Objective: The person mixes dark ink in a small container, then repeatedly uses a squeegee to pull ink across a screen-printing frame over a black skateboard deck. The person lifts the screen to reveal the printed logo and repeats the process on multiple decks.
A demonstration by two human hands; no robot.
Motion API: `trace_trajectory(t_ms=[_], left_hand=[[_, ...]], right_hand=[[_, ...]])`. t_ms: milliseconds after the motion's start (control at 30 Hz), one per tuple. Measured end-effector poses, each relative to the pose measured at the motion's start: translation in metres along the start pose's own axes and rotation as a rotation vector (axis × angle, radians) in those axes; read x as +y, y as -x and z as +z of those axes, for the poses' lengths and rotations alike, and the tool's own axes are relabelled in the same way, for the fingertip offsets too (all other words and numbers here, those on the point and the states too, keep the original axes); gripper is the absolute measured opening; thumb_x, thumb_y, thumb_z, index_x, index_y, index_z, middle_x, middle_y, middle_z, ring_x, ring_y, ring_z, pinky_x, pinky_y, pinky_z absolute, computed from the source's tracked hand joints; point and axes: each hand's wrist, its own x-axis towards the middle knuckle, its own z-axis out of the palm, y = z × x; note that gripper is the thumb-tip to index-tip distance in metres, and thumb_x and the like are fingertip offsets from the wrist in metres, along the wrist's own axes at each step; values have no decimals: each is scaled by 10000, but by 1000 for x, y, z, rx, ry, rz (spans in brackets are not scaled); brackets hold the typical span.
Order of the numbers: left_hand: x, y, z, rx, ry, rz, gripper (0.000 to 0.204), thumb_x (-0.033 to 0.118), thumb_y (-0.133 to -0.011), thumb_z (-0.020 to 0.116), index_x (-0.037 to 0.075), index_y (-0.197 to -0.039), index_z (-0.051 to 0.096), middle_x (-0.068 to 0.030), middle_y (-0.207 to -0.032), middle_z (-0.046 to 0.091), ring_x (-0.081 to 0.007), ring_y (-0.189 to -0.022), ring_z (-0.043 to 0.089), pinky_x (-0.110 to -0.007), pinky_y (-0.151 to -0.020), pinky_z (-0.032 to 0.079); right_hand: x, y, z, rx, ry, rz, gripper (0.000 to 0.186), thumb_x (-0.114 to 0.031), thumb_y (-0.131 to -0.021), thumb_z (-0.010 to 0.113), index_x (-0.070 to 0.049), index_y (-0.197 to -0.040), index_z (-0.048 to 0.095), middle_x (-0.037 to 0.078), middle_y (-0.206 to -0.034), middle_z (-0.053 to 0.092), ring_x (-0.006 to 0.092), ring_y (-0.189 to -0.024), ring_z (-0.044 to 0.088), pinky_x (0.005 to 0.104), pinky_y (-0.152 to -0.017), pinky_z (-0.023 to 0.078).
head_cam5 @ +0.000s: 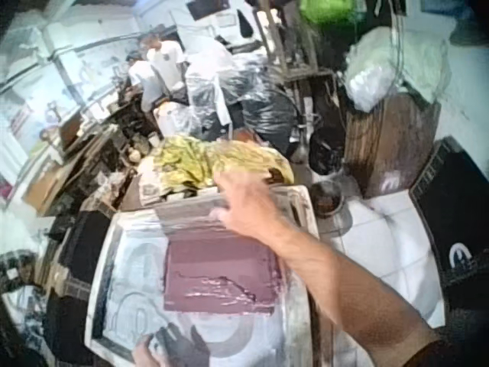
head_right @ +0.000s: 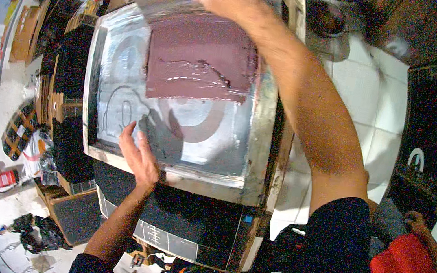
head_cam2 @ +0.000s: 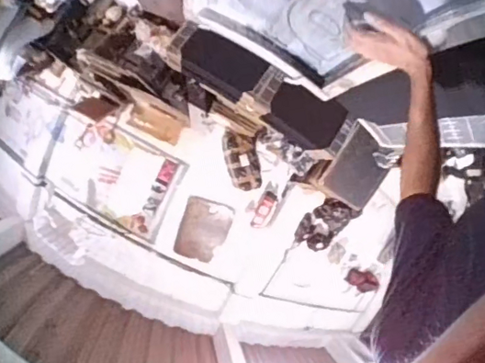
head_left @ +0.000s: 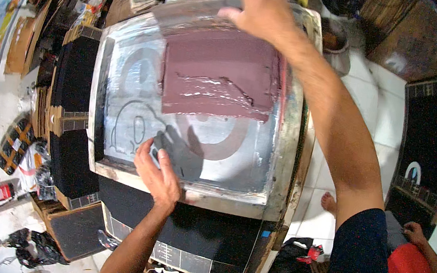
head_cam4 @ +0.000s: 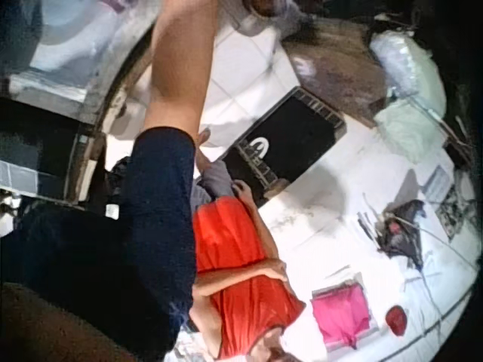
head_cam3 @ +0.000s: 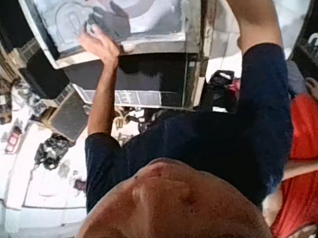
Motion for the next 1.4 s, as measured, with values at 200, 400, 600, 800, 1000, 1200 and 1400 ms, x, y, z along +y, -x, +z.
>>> trace_trajectory(t_ms=[200, 400, 600, 800, 1000, 1200, 1400], left_hand=[[8, 0, -2, 15, 46, 0, 450, 279, -1043, 535, -5, -1390, 505, -236, -1356, 534, -410, -1244, 492, -523, -1057, 357], [4, 1, -1, 118, 280, 64, 422, 221, -989, 589, -18, -1335, 556, -235, -1325, 577, -414, -1230, 529, -526, -1034, 379], [-22, 2, -18, 89, 680, 87, 389, 146, -972, 607, -62, -1298, 572, -258, -1310, 581, -415, -1221, 535, -510, -1072, 380], [-124, -1, -79, 59, 254, 290, 482, 261, -920, 689, 0, -1315, 599, -240, -1365, 568, -427, -1299, 509, -550, -1102, 369], [-177, 1, -90, -202, -40, 401, 831, 540, -779, 823, 25, -1375, 557, -216, -1480, 486, -449, -1420, 394, -632, -1173, 275], [-178, 4, -81, -192, -85, 351, 901, 495, -661, 838, 62, -1391, 535, -176, -1480, 490, -431, -1455, 357, -631, -1206, 221], [-181, 7, -83, -238, -122, 367, 918, 571, -718, 826, 62, -1409, 500, -209, -1477, 444, -450, -1448, 344, -658, -1186, 230]], right_hand=[[-57, -18, 28, -576, 223, 224, 560, -289, -811, 855, -106, -1291, 633, 159, -1183, 701, 345, -1128, 644, 497, -1014, 448], [-102, -8, -25, -529, 237, 210, 377, -250, -826, 815, -115, -1132, 640, 109, -1064, 721, 343, -1057, 671, 505, -902, 481], [-166, 40, -61, -463, 228, 210, 403, -180, -790, 817, -90, -1135, 628, 126, -1065, 695, 374, -1024, 632, 506, -864, 461], [-198, 65, -53, -554, 361, 270, 438, -201, -763, 845, -107, -1118, 607, 86, -988, 643, 331, -973, 639, 483, -839, 460], [-184, 65, -45, -683, 303, 325, 468, -193, -749, 852, -92, -1142, 618, 97, -1004, 668, 344, -971, 650, 506, -804, 480], [-189, 57, -56, -638, 292, 235, 434, -231, -737, 854, -128, -1108, 654, 76, -971, 690, 317, -959, 670, 491, -805, 491], [-176, 58, -47, -580, 282, 219, 338, -189, -754, 827, -132, -1036, 650, 68, -914, 660, 305, -936, 653, 475, -783, 471]])
